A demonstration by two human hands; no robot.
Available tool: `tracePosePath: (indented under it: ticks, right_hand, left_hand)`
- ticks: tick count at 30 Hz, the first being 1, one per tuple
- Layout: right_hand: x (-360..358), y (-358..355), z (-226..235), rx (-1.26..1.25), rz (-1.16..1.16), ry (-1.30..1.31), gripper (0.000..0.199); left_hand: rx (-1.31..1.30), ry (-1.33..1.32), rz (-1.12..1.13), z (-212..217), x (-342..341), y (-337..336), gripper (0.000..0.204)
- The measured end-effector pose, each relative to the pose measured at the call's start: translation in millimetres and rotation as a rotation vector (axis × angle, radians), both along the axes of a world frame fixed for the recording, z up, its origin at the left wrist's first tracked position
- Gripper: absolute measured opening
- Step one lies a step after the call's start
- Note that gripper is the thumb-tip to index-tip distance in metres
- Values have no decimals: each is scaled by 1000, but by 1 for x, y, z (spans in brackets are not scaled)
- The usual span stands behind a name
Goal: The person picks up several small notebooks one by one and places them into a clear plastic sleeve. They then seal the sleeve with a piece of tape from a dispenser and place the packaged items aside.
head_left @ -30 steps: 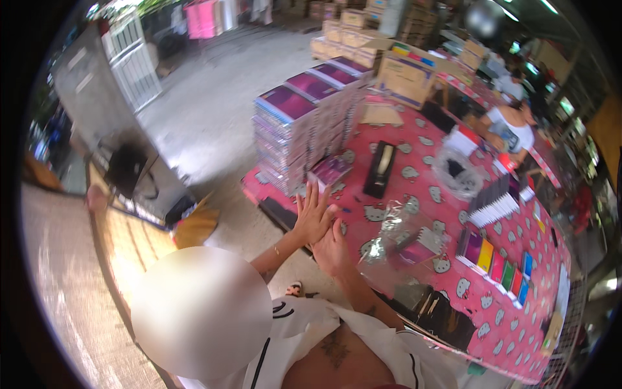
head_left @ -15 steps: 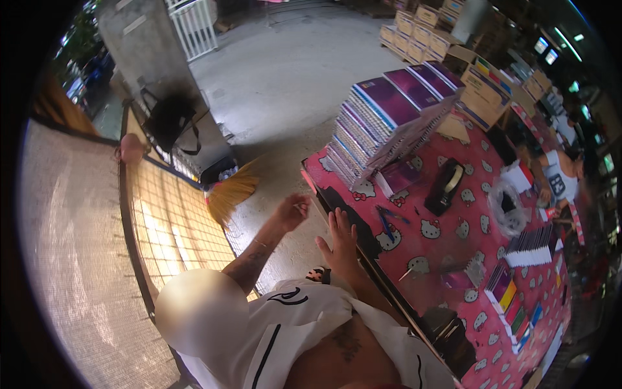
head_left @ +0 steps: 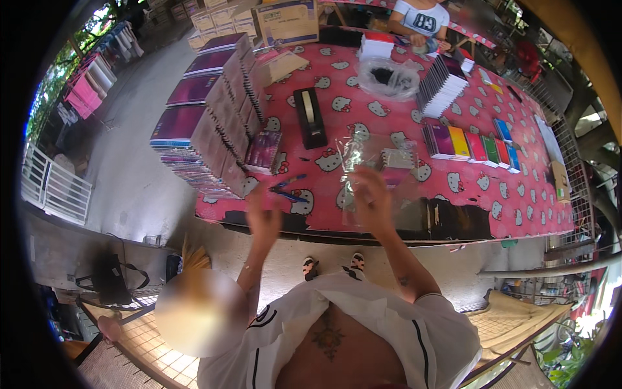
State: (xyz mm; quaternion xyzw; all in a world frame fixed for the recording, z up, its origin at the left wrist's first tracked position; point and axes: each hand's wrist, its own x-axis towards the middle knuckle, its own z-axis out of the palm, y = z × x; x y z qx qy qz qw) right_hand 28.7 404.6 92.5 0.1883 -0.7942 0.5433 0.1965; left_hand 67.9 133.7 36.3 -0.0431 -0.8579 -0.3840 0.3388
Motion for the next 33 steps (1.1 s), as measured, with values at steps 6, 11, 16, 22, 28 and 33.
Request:
tracePosePath:
  ticks: [6, 11, 16, 22, 28, 33]
  right_hand:
    - [4, 107, -58, -462, 139, -520, 13]
    - [44, 133, -108, -585, 47, -836, 23]
    - [38, 138, -115, -621, 347, -1016, 32]
    - [-13, 134, -84, -1337, 516, -926, 51]
    - [-73, 179, -73, -340, 369, -510, 67]
    - [-85, 183, -53, -123, 318, -474, 46]
  left_hand:
    - [-408, -12, -512, 45, -116, 205, 66]
    - [-776, -240, -443, 24, -156, 242, 88]
    - [-769, -467, -501, 52, -178, 255, 84]
    - [268, -463, -553, 52, -131, 246, 87]
    - [505, -497, -560, -42, -86, 208, 91]
    - [387, -466, -454, 10, -102, 231, 45]
